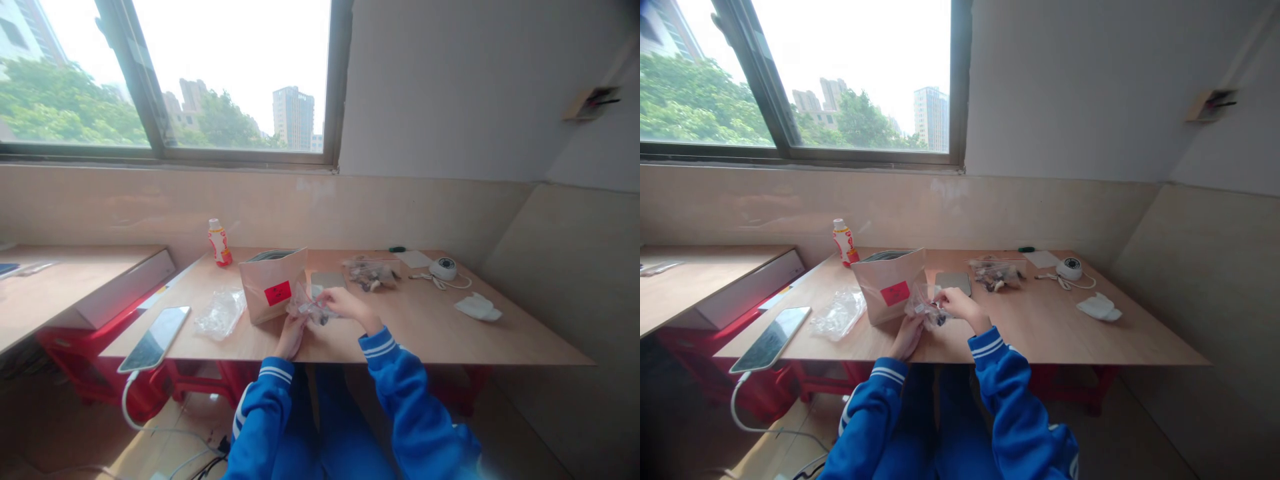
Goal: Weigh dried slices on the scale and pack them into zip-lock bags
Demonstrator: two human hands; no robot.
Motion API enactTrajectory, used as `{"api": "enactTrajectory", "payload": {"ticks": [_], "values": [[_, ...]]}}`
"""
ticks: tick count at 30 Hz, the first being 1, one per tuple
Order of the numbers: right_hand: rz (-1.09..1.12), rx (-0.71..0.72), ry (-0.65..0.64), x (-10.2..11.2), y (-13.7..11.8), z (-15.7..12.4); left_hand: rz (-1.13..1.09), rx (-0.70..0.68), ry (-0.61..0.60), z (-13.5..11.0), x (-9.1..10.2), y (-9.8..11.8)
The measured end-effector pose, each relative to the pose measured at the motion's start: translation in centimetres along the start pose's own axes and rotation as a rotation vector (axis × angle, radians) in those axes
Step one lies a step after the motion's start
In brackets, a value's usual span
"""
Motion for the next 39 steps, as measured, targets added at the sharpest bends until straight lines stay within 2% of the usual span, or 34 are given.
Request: {"api": "enactTrajectory", "payload": {"ticks": [6, 10, 14, 19, 24, 31, 36, 39], "values": [[0.003, 0.136, 0.049, -1.3, -0.6, 0.4, -0.009, 0.057, -0.042, -0.4, -0.3, -0.2], [0.07, 0.098, 0.119, -1.7, 0.6, 0.5, 0.009, 0.055, -0.066, -0.5, -0.7, -0.1], [0.113, 0.086, 0.116, -2.3, 1.3, 0.6, 0.028, 0.04, -0.058, -0.5, -0.7, 0.2], [0.197, 0.084, 0.159, -1.9, 1.8, 0.8, 0.025, 0.024, -0.056, -0.5, -1.1, 0.4], [0.315, 0.115, 0.139, -2.3, 2.3, 0.9, 0.061, 0.053, -0.036, -0.4, -0.7, 0.1], [0.406, 0.16, 0.047, -3.3, 2.0, 1.2, 0.116, -0.007, -0.056, -0.2, -0.6, 0.4], [0.534, 0.146, 0.118, -2.8, 2.7, 0.7, 0.083, -0.024, -0.063, -0.2, -0.9, 0.6], [0.638, 0.077, 0.202, -1.9, 4.0, 0.2, 0.042, 0.009, -0.019, -0.3, -0.6, 0.4]]}}
Point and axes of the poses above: each hand's wrist, its own z-axis towards the middle knuckle, its own x-axis out of the back of the hand, y = z × x, the point moved 9 cm from there along z, towards the middle knuckle, and after that the axes turned 7 degrees about -y, right-handed, at the moved point
